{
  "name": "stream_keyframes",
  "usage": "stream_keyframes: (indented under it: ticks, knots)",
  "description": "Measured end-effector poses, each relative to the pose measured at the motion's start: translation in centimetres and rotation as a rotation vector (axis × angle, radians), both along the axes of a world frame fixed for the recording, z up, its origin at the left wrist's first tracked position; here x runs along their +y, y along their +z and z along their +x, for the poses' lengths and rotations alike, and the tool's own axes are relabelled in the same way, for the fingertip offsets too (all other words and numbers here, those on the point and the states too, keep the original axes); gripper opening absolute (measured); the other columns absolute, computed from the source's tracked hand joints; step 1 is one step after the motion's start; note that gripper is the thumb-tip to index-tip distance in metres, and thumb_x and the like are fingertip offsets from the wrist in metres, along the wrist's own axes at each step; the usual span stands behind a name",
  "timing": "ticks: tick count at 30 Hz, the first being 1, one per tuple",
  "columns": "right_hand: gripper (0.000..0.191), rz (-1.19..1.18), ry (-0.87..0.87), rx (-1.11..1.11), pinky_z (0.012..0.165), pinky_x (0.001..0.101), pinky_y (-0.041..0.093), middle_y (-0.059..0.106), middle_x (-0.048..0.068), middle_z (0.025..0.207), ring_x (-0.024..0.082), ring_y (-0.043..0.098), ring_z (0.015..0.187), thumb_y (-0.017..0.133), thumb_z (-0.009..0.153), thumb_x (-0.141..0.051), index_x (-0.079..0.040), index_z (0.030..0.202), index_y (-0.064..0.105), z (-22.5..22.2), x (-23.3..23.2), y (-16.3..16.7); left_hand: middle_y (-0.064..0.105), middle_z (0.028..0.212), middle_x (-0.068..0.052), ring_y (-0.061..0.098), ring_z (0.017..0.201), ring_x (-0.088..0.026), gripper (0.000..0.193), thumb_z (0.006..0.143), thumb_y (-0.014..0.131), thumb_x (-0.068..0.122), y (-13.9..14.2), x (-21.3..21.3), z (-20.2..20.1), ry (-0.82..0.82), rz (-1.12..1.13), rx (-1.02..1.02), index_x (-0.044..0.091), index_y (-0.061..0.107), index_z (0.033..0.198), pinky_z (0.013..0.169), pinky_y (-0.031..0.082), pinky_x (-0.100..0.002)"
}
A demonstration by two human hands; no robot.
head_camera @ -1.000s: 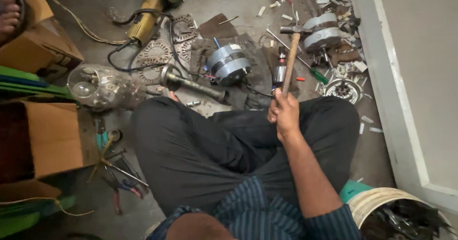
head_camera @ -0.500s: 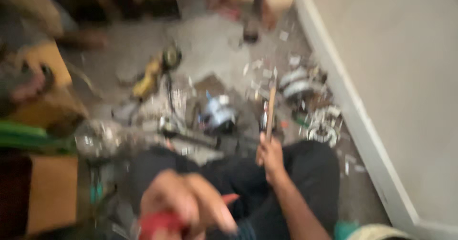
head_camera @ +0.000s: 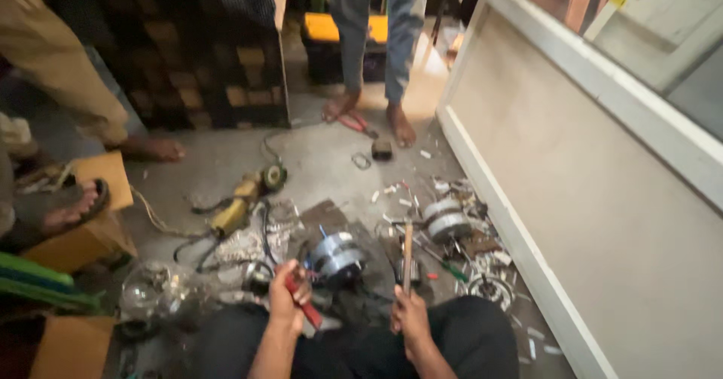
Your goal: The person sits on the floor of a repair workshop working on an electric motor assembly held in their lap. They hold a red-handled screwdriver against the motor housing and strike it with a hammer, repositioning the motor and repeating the tapping on different spots.
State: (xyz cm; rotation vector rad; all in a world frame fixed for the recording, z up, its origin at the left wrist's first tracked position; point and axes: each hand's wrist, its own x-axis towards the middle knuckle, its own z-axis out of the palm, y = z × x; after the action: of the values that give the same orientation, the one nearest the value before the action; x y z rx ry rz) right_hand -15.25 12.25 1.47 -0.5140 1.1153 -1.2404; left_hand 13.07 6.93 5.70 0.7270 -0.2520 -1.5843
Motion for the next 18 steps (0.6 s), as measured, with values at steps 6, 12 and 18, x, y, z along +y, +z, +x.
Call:
stream_keyframes:
  ticks: [6,12,18]
  knots:
    - [0.026,0.015,0.022,0.012,0.035,0.0327,0.031,0.038,-0.001,0.05,0.015,0.038,0.035,0.061,0.098,-0.032,-0.015,0.086,0.045,-0.2,-0.5,-1.1,0.058,0.07,0.001,0.035,0.038,-0.008,0.013,0.088,0.065,0.026,-1.8,-0.5,-0.3,0.005,0.126,-0.151,0.015,0.061,0.093,0.037,0.027,-0.026]
    - [0.029,-0.017,0.021,0.001,0.035,0.0339,0.033,0.039,0.0,0.051,0.016,0.04,0.034,0.062,0.099,-0.031,-0.013,0.086,0.044,-0.2,-0.3,-1.2,0.057,0.069,-0.001,0.036,0.038,-0.009,0.017,0.087,0.068,0.027,-1.3,-0.3,-0.7,0.022,0.121,-0.209,0.012,0.063,0.095,0.037,0.028,-0.027]
    - [0.03,0.043,0.026,0.031,0.034,0.0346,0.032,0.039,0.001,0.05,0.017,0.039,0.034,0.063,0.098,-0.032,-0.014,0.087,0.043,0.1,-0.6,-0.9,0.058,0.069,-0.001,0.037,0.039,-0.01,0.016,0.086,0.069,0.024,-0.8,0.0,-0.9,0.03,0.115,-0.264,0.011,0.063,0.094,0.037,0.029,-0.028]
